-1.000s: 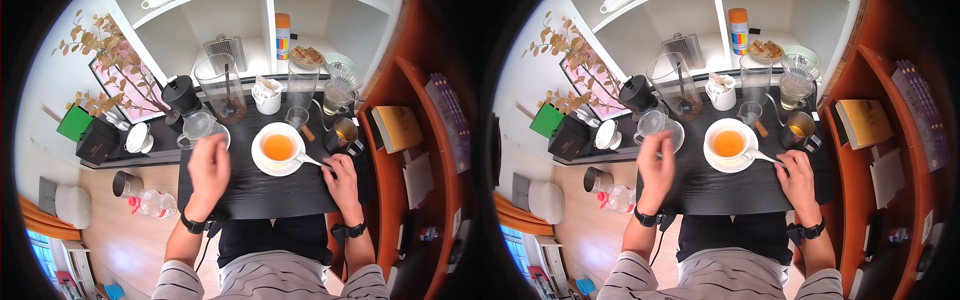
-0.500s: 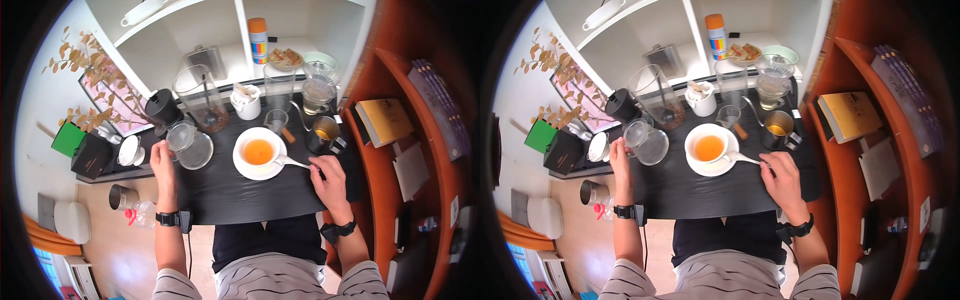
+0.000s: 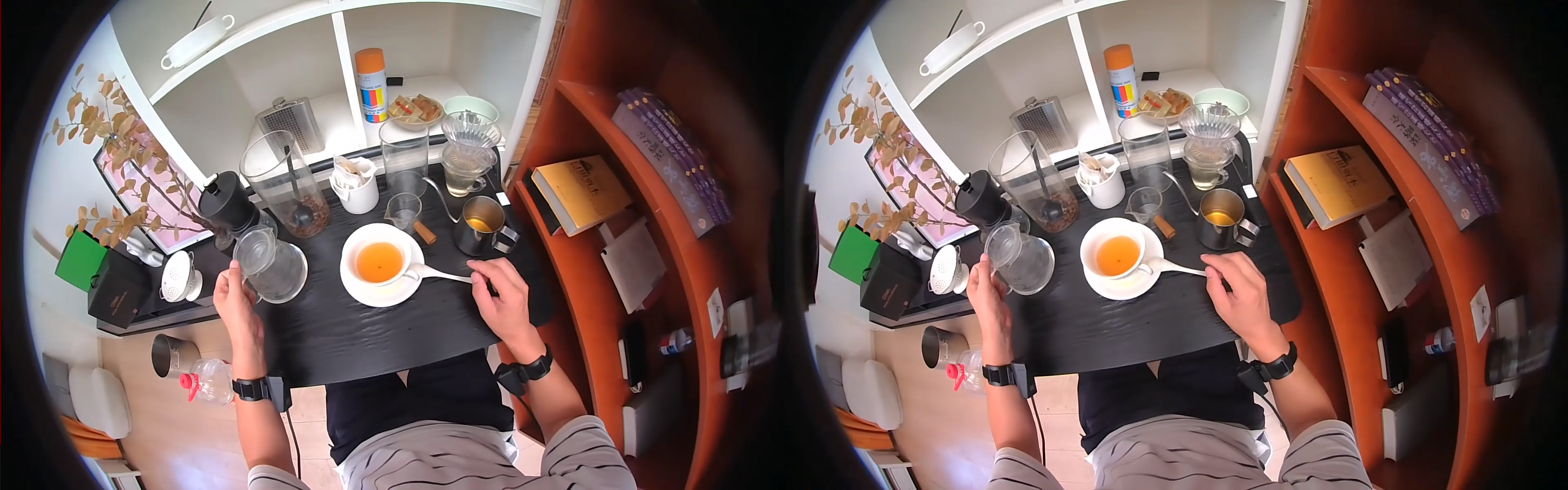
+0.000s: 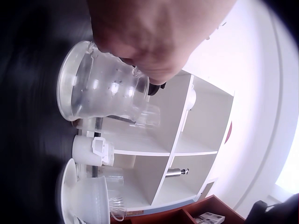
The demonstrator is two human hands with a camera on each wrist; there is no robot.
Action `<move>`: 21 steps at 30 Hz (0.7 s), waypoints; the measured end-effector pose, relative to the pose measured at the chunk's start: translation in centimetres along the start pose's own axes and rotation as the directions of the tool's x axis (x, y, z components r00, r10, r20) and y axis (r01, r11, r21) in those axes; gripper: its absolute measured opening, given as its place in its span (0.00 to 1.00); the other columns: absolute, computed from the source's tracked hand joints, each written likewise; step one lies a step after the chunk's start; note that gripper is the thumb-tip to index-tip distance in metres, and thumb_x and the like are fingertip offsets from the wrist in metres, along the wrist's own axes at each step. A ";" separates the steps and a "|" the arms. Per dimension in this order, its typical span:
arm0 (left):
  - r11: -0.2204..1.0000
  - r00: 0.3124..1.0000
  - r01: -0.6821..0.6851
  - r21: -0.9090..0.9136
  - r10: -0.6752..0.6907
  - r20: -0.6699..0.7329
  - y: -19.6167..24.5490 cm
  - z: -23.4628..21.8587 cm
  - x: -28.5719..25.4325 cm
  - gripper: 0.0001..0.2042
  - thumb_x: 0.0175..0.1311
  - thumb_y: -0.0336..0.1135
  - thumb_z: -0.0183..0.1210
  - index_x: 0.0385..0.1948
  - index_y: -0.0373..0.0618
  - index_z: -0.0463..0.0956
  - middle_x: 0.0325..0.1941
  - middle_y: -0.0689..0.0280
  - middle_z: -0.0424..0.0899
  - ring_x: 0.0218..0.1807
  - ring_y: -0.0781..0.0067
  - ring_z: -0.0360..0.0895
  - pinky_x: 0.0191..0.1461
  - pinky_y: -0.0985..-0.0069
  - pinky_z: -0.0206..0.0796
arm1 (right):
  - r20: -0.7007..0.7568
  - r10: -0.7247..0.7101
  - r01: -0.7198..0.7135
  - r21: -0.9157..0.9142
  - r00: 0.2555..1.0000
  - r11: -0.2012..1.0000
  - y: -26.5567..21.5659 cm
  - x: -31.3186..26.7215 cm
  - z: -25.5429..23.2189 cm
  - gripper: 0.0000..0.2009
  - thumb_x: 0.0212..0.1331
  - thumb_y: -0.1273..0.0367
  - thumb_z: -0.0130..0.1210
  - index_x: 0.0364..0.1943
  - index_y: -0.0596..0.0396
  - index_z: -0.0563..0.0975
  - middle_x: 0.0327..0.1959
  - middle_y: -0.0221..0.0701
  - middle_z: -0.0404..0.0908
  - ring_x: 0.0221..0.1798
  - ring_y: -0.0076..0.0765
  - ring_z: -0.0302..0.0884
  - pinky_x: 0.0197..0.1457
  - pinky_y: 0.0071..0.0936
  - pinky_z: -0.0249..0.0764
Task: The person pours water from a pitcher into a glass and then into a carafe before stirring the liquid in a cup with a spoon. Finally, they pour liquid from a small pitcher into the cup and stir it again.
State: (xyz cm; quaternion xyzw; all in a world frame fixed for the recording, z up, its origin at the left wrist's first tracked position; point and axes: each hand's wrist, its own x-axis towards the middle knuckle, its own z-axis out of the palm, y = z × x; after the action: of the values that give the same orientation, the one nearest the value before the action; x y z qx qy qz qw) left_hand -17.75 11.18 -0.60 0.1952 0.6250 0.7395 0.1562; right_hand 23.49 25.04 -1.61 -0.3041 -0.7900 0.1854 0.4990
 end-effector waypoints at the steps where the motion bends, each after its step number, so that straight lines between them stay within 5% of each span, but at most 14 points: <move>1: 1.000 1.000 0.017 0.010 -0.017 0.001 0.2 0.1 -0.3 0.17 0.79 0.44 0.63 0.26 0.53 0.72 0.17 0.80 0.62 0.17 0.89 0.53 0.23 0.81 0.44 | -0.001 0.001 -0.001 -0.006 1.000 1.000 -0.1 0.0 0.0 0.10 0.62 0.80 0.64 0.47 0.62 0.85 0.40 0.41 0.86 0.41 0.47 0.86 0.45 0.37 0.81; 12: 0.999 0.994 0.040 0.013 -0.041 0.103 -0.2 -0.2 -0.8 0.22 0.80 0.49 0.62 0.22 0.58 0.66 0.15 0.81 0.57 0.16 0.89 0.50 0.22 0.79 0.40 | -0.025 -0.088 0.089 0.019 0.996 0.996 -0.2 0.2 -0.3 0.10 0.60 0.81 0.64 0.46 0.61 0.85 0.36 0.39 0.85 0.37 0.45 0.84 0.42 0.36 0.80; 18: 0.997 0.990 0.042 0.058 -0.049 0.133 0.2 -1.0 -0.7 0.16 0.80 0.49 0.62 0.33 0.53 0.72 0.19 0.81 0.61 0.20 0.89 0.52 0.25 0.81 0.44 | -0.216 -0.177 0.153 -0.124 0.960 0.980 0.5 0.5 -1.4 0.11 0.58 0.82 0.65 0.45 0.61 0.85 0.36 0.38 0.85 0.40 0.45 0.84 0.44 0.35 0.80; 21: 0.991 0.987 -0.023 0.131 0.002 0.159 0.2 -1.7 -0.7 0.13 0.79 0.47 0.63 0.43 0.48 0.75 0.24 0.81 0.65 0.25 0.90 0.58 0.29 0.83 0.48 | -0.330 -0.086 0.004 -0.241 0.940 0.970 1.4 1.1 -2.4 0.15 0.60 0.80 0.65 0.51 0.61 0.83 0.46 0.42 0.82 0.50 0.49 0.82 0.53 0.38 0.80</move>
State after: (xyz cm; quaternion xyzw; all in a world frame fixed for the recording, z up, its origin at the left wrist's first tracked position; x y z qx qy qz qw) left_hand -17.99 9.35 -0.67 0.2672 0.6573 0.6794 0.1873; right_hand 25.70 26.84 -0.67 -0.3706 -0.7158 0.0233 0.5914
